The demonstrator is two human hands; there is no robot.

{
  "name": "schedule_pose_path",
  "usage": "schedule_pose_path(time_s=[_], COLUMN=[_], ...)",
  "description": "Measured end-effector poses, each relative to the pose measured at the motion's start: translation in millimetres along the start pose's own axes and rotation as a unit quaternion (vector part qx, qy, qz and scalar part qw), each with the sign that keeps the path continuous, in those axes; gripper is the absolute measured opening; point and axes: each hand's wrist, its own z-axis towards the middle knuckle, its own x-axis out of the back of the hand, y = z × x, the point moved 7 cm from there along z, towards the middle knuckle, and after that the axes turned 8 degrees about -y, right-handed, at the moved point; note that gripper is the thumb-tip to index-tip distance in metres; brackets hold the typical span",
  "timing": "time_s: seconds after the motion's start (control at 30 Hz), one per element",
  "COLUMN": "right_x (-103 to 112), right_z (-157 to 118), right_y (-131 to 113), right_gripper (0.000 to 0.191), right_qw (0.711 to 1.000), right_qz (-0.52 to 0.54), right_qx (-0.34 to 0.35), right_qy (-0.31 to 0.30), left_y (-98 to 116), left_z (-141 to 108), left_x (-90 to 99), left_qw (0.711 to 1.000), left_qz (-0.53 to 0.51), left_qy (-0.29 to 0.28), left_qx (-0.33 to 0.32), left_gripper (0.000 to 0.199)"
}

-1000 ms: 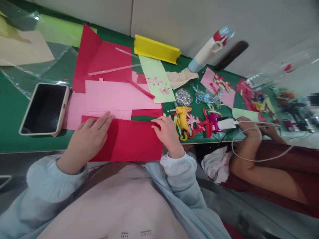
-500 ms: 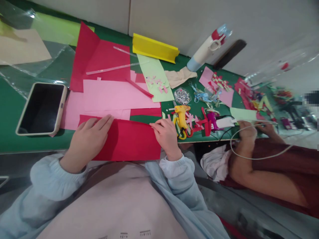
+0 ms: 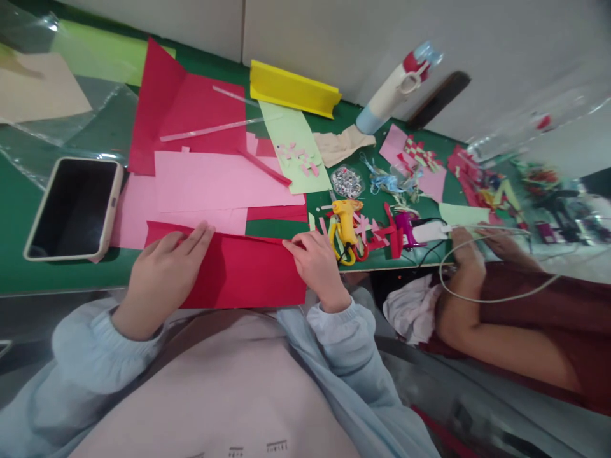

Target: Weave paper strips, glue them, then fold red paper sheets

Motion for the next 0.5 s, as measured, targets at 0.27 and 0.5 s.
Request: schedule_pose_path(time_s=[0.27,0.5], right_x=[-6.6,-11.8], right_z=[-6.8,-18.1], right_y=[-1.9,-18.6], right_gripper=[0.036,0.04], right_qw=[1.0,0.998], right_qz=[0.002,-0.029], right_qx=[-0.006,-0.053], right_qy=[-0.02,-0.007], left_y=[21.4,100.7], left_z=[-0.4,31.7], left_x=[11.2,-5.4], left_qw=[0.999,0.986], left_qz=[0.009,-0.057], left_qy=[0.026,0.043], left_qx=[0.025,-0.149], left_gripper=[0.062,0.056])
